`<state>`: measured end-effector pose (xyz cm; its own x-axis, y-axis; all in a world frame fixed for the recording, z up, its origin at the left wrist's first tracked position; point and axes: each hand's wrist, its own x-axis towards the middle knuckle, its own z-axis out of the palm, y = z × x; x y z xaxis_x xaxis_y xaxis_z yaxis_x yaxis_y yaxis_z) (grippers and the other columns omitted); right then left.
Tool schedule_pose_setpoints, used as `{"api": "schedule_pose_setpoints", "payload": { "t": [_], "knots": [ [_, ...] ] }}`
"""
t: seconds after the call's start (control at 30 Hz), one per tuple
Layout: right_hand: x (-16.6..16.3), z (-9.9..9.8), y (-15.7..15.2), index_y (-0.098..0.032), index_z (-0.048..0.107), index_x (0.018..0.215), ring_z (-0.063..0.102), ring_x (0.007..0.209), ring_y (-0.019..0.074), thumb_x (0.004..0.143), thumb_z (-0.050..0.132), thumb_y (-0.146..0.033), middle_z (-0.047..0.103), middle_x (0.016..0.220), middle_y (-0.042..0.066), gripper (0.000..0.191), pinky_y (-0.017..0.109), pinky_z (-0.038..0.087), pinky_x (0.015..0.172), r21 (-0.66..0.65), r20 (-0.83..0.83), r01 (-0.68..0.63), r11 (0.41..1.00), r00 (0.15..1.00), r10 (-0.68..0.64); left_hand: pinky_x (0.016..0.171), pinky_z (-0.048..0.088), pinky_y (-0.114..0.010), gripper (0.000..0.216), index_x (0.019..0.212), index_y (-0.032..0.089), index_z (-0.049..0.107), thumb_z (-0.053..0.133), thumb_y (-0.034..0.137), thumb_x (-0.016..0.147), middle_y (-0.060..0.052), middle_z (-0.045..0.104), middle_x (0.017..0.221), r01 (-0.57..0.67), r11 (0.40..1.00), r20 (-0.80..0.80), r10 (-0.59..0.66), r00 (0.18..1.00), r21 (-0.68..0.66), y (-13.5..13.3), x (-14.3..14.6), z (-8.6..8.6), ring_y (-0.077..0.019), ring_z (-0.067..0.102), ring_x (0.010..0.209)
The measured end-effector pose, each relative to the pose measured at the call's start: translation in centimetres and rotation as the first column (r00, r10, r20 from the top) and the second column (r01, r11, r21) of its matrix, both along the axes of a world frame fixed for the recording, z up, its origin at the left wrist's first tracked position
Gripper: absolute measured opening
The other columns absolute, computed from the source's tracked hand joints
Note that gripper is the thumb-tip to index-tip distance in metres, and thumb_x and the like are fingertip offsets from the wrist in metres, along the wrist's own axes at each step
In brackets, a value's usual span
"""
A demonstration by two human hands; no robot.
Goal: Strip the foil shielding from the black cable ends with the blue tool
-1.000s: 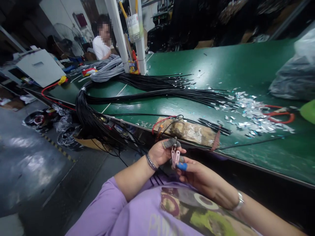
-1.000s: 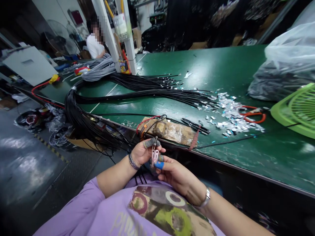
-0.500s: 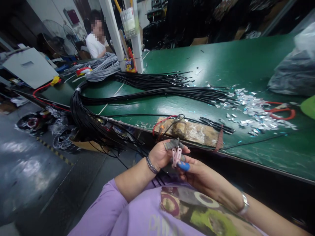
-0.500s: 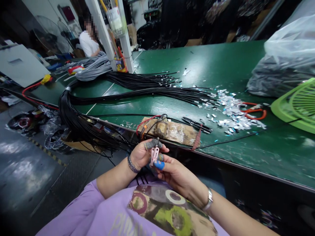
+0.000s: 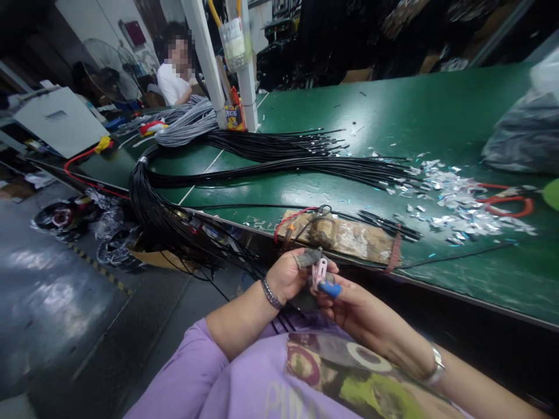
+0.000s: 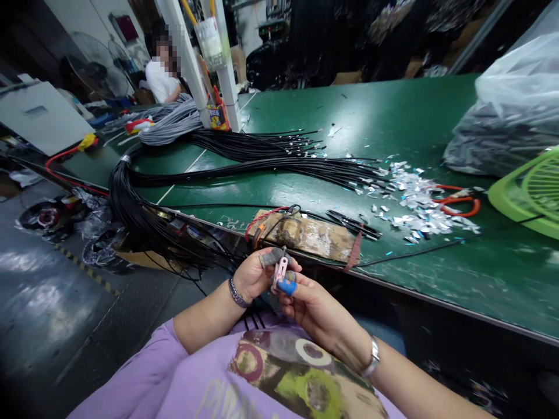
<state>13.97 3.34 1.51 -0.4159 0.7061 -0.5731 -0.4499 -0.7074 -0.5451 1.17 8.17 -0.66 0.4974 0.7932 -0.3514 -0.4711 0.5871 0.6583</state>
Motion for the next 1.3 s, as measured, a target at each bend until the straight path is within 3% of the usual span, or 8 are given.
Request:
{"api": "schedule_pose_setpoints", "payload": {
  "t": [0.5,0.87,1.3],
  "knots": [
    [-1.5,1.0,0.2,-0.016,0.06,0.07,0.039,0.045,0.0036,0.041,0.088,-0.025,0.051,0.05,-0.007,0.041,0.012,0.033,0.039,-0.012,0.008,0.089,0.996,0.996,-0.088,0.055,0.045,-0.023,0.037,0.066,0.01,0.068,0.082,0.039,0.047,-0.007,0.069,0.065,-0.139,0.99,-0.121,0.142,0.983,0.028,-0.8,-0.7,1.7,-0.0152,0.061,0.059],
    [-1.8,0.9,0.1,-0.016,0.056,0.066,0.038,0.043,0.0031,0.041,0.085,-0.025,0.049,0.047,-0.007,0.039,0.012,0.031,0.038,0.001,0.014,0.051,0.999,0.999,-0.051,0.064,0.047,-0.026,0.03,0.068,0.01,0.068,0.077,0.036,0.057,-0.007,0.07,0.07,-0.147,0.987,-0.155,0.157,0.975,0.072,-0.6,-1.1,1.2,-0.0169,0.064,0.064],
    [-1.9,1.0,0.3,-0.016,0.057,0.066,0.038,0.044,0.0037,0.044,0.084,-0.023,0.049,0.047,-0.006,0.036,0.013,0.032,0.039,0.015,0.013,0.098,0.995,0.995,-0.099,0.061,0.047,-0.026,0.035,0.072,0.01,0.068,0.077,0.04,0.056,-0.008,0.07,0.07,-0.143,0.987,-0.214,0.156,0.964,0.075,-0.5,-1.0,1.6,-0.0195,0.065,0.067]
  ]
}}
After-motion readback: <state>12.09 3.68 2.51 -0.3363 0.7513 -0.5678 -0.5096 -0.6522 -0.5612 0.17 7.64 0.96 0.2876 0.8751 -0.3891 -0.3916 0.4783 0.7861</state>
